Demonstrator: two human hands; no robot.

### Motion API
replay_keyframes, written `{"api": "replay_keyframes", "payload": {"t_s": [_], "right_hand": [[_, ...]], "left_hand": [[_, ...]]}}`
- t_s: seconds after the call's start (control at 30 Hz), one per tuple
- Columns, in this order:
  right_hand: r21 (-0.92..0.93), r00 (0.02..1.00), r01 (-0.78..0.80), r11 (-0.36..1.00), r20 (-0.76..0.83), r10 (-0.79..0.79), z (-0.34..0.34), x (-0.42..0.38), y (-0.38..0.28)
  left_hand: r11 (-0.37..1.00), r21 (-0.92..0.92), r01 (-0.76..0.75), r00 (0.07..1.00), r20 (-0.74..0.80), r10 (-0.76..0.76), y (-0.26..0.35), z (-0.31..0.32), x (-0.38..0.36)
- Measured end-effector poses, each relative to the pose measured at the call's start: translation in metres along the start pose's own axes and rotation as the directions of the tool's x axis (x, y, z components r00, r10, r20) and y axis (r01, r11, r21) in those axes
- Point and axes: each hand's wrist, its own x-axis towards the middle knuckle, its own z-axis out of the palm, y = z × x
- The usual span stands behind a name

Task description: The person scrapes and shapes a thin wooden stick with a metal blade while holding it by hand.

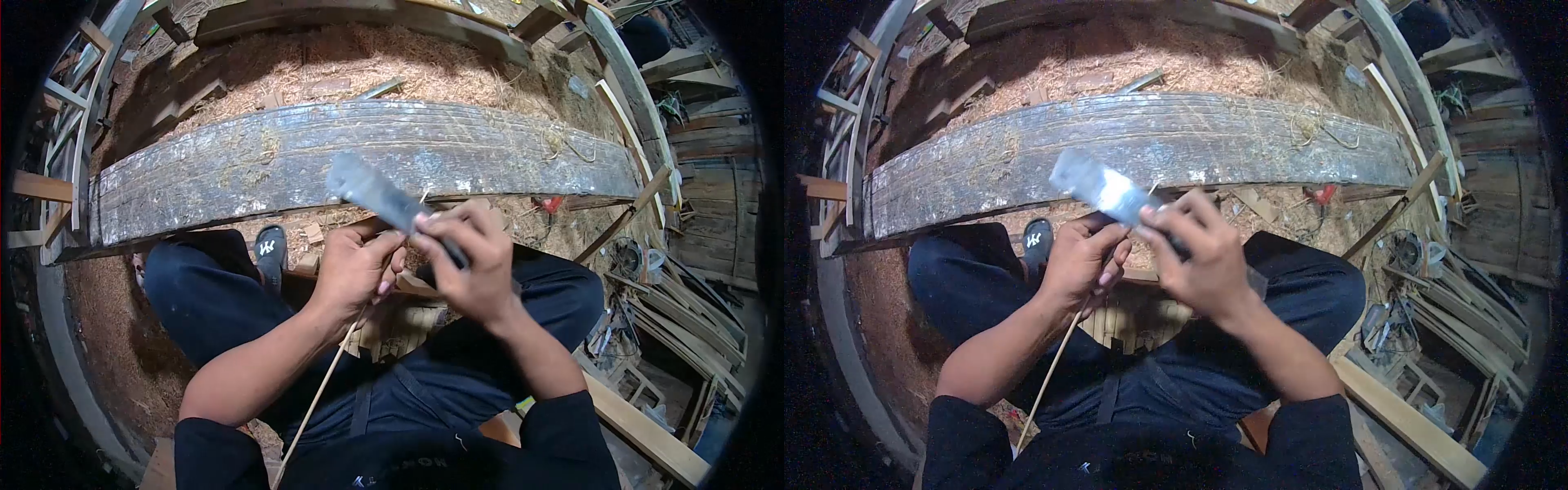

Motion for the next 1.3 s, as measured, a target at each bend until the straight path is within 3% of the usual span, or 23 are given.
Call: {"api": "replay_keyframes", "payload": {"t_s": [0.07, 0.2, 0.27, 0.3, 0.33, 0.4, 0.53, 0.67, 0.73, 0.77, 0.8, 0.87, 0.93, 0.97, 1.0, 1.13, 1.2, 1.3], "right_hand": [[0.147, 0.999, -0.029, 0.989, -0.027, 0.033, 0.01, -0.006, 0.0], [0.047, 0.993, -0.096, 0.994, -0.063, 0.099, 0.006, -0.001, 0.01], [0.128, 0.999, -0.038, 0.991, -0.02, 0.041, 0.009, -0.005, -0.002], [0.135, 0.998, 0.011, 0.991, -0.071, -0.002, 0.013, -0.004, 0.003], [0.003, 0.999, -0.026, 1.0, -0.03, 0.026, 0.007, -0.002, 0.007], [0.06, 0.992, -0.103, 0.993, -0.068, 0.107, 0.009, -0.001, 0.012], [0.153, 0.999, -0.018, 0.988, -0.041, 0.025, 0.013, -0.005, 0.004], [0.025, 0.997, -0.057, 0.998, -0.044, 0.058, 0.005, 0.001, 0.007], [0.133, 0.999, -0.009, 0.991, -0.035, 0.014, 0.01, -0.006, 0.002], [0.072, 0.997, 0.057, 0.996, -0.053, -0.053, 0.01, -0.004, 0.007], [-0.015, 0.998, -0.002, 1.0, -0.061, 0.001, 0.007, -0.001, 0.008], [0.027, 0.996, -0.062, 0.998, -0.068, 0.063, 0.009, -0.001, 0.014], [0.036, 1.0, 0.01, 0.999, -0.026, -0.009, 0.004, -0.003, 0.004], [0.161, 0.999, -0.026, 0.987, -0.018, 0.029, 0.01, -0.008, 0.003], [0.167, 0.999, -0.027, 0.986, -0.015, 0.03, 0.012, -0.007, 0.007], [0.046, 0.995, -0.05, 0.998, -0.085, 0.054, 0.009, -0.003, 0.013], [0.153, 0.999, -0.021, 0.988, -0.032, 0.026, 0.013, -0.007, 0.003], [0.028, 0.997, -0.034, 0.999, -0.073, 0.036, 0.01, -0.003, 0.013]], "left_hand": [[0.995, 0.088, 0.047, 0.999, -0.009, -0.046, 0.001, -0.005, -0.002], [1.0, -0.005, 0.026, 1.0, 0.008, -0.026, -0.002, -0.002, 0.001], [1.0, 0.003, 0.018, 1.0, 0.016, -0.018, -0.002, -0.001, 0.003], [1.0, 0.018, 0.019, 1.0, 0.014, -0.019, -0.003, -0.003, 0.003], [0.999, 0.038, 0.025, 1.0, 0.012, -0.026, -0.004, -0.006, 0.001], [0.999, 0.034, 0.007, 1.0, 0.019, -0.008, -0.003, -0.003, 0.001], [0.999, 0.029, 0.033, 0.999, 0.009, -0.033, -0.003, -0.006, -0.001], [1.0, -0.008, 0.003, 1.0, 0.015, -0.003, -0.001, -0.002, -0.001], [0.995, 0.092, 0.049, 0.999, 0.015, -0.05, 0.003, -0.006, -0.004], [0.98, 0.163, 0.118, 0.993, -0.024, -0.116, 0.008, -0.007, -0.005], [0.978, 0.166, 0.127, 0.992, -0.032, -0.123, 0.004, -0.007, -0.005], [1.0, 0.005, -0.009, 1.0, 0.014, 0.009, -0.003, -0.004, 0.0], [1.0, -0.01, -0.002, 0.999, 0.039, 0.002, -0.002, -0.005, 0.001], [1.0, 0.031, -0.004, 0.999, 0.048, 0.002, -0.001, -0.007, 0.001], [0.997, 0.074, 0.001, 0.999, 0.051, -0.004, -0.002, -0.009, 0.0], [1.0, -0.013, 0.001, 0.997, 0.082, 0.001, -0.005, -0.011, 0.005], [1.0, -0.026, -0.008, 0.997, 0.077, 0.01, -0.006, -0.01, 0.008], [1.0, -0.015, -0.017, 0.998, 0.064, 0.018, -0.009, -0.012, 0.008]]}}
